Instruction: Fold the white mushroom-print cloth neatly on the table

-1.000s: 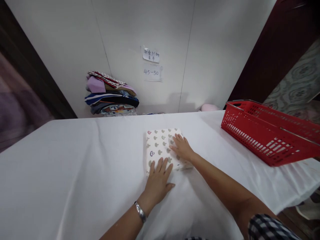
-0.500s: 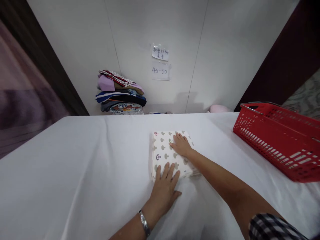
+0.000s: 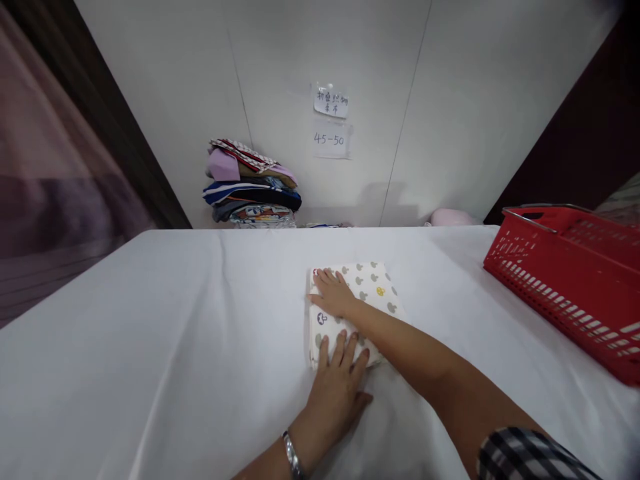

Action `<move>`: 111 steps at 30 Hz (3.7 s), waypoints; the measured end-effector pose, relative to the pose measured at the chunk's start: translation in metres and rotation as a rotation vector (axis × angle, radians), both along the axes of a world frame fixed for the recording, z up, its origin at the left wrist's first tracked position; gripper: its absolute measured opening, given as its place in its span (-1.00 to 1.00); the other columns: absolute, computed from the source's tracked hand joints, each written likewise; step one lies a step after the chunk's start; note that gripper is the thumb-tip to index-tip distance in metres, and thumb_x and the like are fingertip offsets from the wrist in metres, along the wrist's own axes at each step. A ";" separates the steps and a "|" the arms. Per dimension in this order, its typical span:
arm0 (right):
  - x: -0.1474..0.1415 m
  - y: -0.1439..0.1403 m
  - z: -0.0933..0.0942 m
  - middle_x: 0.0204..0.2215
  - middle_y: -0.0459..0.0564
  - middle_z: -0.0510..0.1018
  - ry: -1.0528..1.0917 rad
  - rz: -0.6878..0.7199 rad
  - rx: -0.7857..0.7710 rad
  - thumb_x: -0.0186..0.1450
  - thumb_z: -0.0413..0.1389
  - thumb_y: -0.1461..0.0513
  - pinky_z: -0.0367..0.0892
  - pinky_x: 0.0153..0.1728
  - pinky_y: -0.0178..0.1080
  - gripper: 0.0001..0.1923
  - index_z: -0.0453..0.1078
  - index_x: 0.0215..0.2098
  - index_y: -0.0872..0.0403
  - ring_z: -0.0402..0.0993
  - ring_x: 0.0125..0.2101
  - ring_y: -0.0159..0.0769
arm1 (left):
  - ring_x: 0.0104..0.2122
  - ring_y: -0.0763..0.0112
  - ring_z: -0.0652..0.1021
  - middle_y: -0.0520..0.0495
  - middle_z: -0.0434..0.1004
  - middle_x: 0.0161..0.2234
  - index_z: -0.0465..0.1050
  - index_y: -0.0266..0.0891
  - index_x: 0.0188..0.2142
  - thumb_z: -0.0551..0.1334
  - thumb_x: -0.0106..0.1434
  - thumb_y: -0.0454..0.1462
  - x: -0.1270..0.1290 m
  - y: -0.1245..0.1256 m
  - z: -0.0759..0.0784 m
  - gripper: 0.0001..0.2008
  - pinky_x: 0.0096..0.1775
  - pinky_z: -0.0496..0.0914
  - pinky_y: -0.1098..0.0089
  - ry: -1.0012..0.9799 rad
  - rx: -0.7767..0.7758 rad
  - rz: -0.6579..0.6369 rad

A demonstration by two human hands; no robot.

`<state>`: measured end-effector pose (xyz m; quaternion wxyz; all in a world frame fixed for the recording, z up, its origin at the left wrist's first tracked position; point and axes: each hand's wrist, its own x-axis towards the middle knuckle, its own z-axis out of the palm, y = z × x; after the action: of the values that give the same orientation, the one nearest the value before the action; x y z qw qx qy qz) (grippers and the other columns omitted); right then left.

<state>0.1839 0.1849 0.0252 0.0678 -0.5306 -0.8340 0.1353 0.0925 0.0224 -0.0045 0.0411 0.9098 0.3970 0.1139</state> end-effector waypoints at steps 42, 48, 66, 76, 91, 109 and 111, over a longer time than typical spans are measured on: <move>0.124 -0.020 -0.006 0.35 0.06 -0.18 -0.082 -0.376 0.011 0.38 -0.27 -0.03 -0.21 0.22 0.04 -0.35 -0.07 0.32 0.13 -0.34 0.32 -0.16 | 0.29 -0.06 -0.03 -0.11 -0.07 0.32 0.05 -0.05 0.25 0.27 0.13 -0.17 -0.002 0.002 -0.002 -0.28 0.19 -0.05 -0.28 0.023 0.058 -0.018; 0.117 -0.051 0.004 0.34 0.09 -0.14 -0.080 -0.352 0.023 0.37 -0.28 -0.08 -0.31 0.24 0.05 -0.31 -0.08 0.33 0.14 -0.34 0.32 -0.12 | 0.29 -0.05 -0.03 -0.10 -0.09 0.33 0.02 -0.03 0.26 0.26 0.14 -0.16 -0.005 0.004 -0.004 -0.28 0.19 -0.04 -0.28 0.024 0.059 -0.031; 0.089 -0.113 0.003 0.33 0.12 -0.14 -0.046 -0.188 -0.019 0.37 -0.27 -0.10 -0.31 0.26 0.05 -0.28 -0.06 0.32 0.19 -0.29 0.32 -0.10 | 0.29 -0.07 -0.05 -0.15 -0.09 0.33 0.03 -0.08 0.27 0.24 0.16 -0.15 -0.003 0.005 -0.001 -0.29 0.18 -0.10 -0.31 -0.004 0.015 -0.032; 0.021 -0.087 0.022 0.33 0.11 -0.12 0.088 0.117 -0.080 0.37 -0.22 -0.08 -0.37 0.26 0.06 -0.30 -0.07 0.32 0.15 -0.33 0.32 -0.13 | 0.22 0.00 0.18 -0.05 0.29 0.17 0.22 0.03 0.16 0.26 0.13 -0.06 -0.004 0.004 0.006 -0.41 0.22 -0.21 -0.26 -0.131 -0.120 -0.020; 0.053 -0.107 0.017 0.30 0.03 0.04 0.138 0.111 -0.064 0.39 -0.19 -0.02 -0.25 0.25 0.05 -0.43 0.05 0.28 0.01 -0.15 0.30 -0.16 | 0.27 -0.03 0.07 -0.02 0.13 0.26 0.06 0.08 0.25 0.20 0.16 -0.02 -0.003 0.005 -0.003 -0.33 0.23 -0.22 -0.24 -0.118 -0.108 -0.018; 0.132 -0.147 -0.052 0.25 0.09 0.15 0.108 -0.248 0.399 0.40 -0.14 0.11 0.09 0.16 0.08 -0.51 0.08 0.28 0.00 -0.05 0.28 -0.09 | 0.29 0.12 0.03 -0.09 0.00 0.30 0.04 -0.11 0.27 0.03 0.29 0.01 -0.021 0.010 -0.003 -0.39 0.23 -0.02 -0.12 -0.050 -0.018 0.024; 0.131 -0.148 -0.049 0.26 0.08 0.14 0.116 -0.257 0.366 0.40 -0.14 0.10 0.08 0.17 0.09 -0.50 0.10 0.27 0.02 -0.06 0.28 -0.07 | 0.29 0.12 0.04 -0.12 0.00 0.30 0.03 -0.14 0.28 0.00 0.31 -0.01 -0.030 0.007 -0.004 -0.40 0.21 0.03 -0.10 -0.073 -0.032 0.094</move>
<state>0.3154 0.0364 -0.0241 0.2275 -0.6026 -0.7649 0.0023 0.0629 0.0294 -0.0086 0.0648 0.8847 0.4391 0.1423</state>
